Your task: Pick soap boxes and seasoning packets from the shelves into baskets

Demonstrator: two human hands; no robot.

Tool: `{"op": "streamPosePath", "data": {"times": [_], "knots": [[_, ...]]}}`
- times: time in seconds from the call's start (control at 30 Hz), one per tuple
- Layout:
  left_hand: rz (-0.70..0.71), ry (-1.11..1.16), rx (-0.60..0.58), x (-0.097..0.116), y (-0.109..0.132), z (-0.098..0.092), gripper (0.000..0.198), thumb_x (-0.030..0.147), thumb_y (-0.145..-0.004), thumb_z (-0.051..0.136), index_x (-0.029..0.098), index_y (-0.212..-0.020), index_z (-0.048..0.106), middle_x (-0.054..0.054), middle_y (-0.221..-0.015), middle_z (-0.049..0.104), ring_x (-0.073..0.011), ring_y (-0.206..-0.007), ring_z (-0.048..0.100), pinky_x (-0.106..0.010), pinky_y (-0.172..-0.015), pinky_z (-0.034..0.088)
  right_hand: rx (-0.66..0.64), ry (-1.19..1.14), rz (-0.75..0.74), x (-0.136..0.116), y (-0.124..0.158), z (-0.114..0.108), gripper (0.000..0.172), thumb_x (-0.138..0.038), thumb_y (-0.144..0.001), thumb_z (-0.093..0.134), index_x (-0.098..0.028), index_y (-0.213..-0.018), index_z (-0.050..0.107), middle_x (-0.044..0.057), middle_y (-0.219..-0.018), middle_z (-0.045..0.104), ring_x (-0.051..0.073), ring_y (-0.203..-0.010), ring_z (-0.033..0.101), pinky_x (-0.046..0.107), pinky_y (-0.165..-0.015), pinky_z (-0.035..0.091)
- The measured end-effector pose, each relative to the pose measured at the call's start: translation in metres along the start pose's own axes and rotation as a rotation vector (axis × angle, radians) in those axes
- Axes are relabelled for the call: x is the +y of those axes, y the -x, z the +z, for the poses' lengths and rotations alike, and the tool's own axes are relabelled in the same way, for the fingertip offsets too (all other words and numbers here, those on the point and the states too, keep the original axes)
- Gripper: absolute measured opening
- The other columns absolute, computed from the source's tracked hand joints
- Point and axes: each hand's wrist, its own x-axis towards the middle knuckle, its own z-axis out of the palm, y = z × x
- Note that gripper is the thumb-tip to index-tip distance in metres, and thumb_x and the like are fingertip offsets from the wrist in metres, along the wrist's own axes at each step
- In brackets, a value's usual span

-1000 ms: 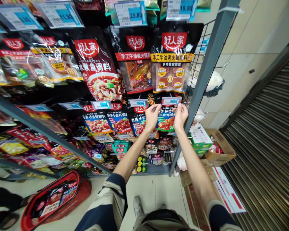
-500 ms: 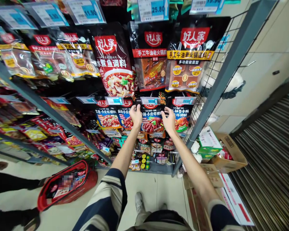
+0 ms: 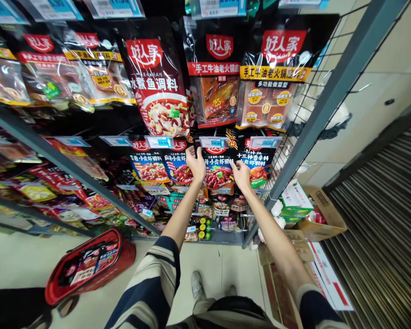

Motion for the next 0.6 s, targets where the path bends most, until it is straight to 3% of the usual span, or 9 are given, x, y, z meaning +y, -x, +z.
{"op": "streamPosePath", "data": {"times": [0.07,0.13,0.27,0.4,0.6], "knots": [[0.105,-0.118,0.068,0.0,0.024,-0.017,0.042,0.047,-0.103,0.066,0.019,-0.132,0.057,-0.014,-0.13,0.064,-0.0217,-0.121,0.063,-0.036,-0.11,0.051,-0.025,-0.008,0.02,0.007,0.013,-0.001,0.043,-0.057,-0.099,0.063,-0.016,-0.109,0.07,0.009,-0.096,0.077,0.019,-0.081,0.07,0.032,-0.081,0.058],[0.166,-0.239,0.031,-0.007,0.052,-0.037,0.039,0.048,-0.103,0.065,0.02,-0.129,0.059,-0.014,-0.132,0.06,-0.0245,-0.126,0.059,-0.041,-0.116,0.048,-0.048,0.002,0.032,0.017,0.027,0.0,0.044,-0.054,-0.097,0.066,-0.014,-0.116,0.069,0.012,-0.099,0.077,0.022,-0.083,0.072,0.034,-0.079,0.06],[0.185,-0.394,-0.311,-0.04,0.094,-0.061,0.042,0.047,-0.1,0.069,0.021,-0.132,0.061,-0.016,-0.136,0.053,-0.0303,-0.135,0.054,-0.049,-0.124,0.044,-0.059,0.059,0.031,0.033,0.041,0.006,0.031,-0.045,-0.099,0.063,-0.015,-0.106,0.071,0.012,-0.092,0.076,0.025,-0.083,0.071,0.04,-0.086,0.061],[0.19,-0.449,-0.393,-0.061,0.095,-0.055,0.051,0.043,-0.1,0.068,0.019,-0.142,0.055,-0.018,-0.143,0.047,-0.0334,-0.14,0.049,-0.052,-0.127,0.041,-0.029,0.121,0.027,0.038,0.035,0.015,0.03,-0.044,-0.102,0.06,-0.016,-0.103,0.071,0.013,-0.092,0.076,0.027,-0.087,0.071,0.044,-0.095,0.059],[0.158,-0.48,-0.452,-0.056,0.089,-0.043,0.053,0.037,-0.101,0.064,0.016,-0.147,0.05,-0.022,-0.15,0.046,-0.0362,-0.146,0.044,-0.056,-0.127,0.038,0.005,0.202,0.02,0.04,0.04,0.023,0.039,-0.038,-0.104,0.048,-0.01,-0.117,0.072,0.021,-0.107,0.077,0.03,-0.098,0.071,0.049,-0.105,0.054]]}}
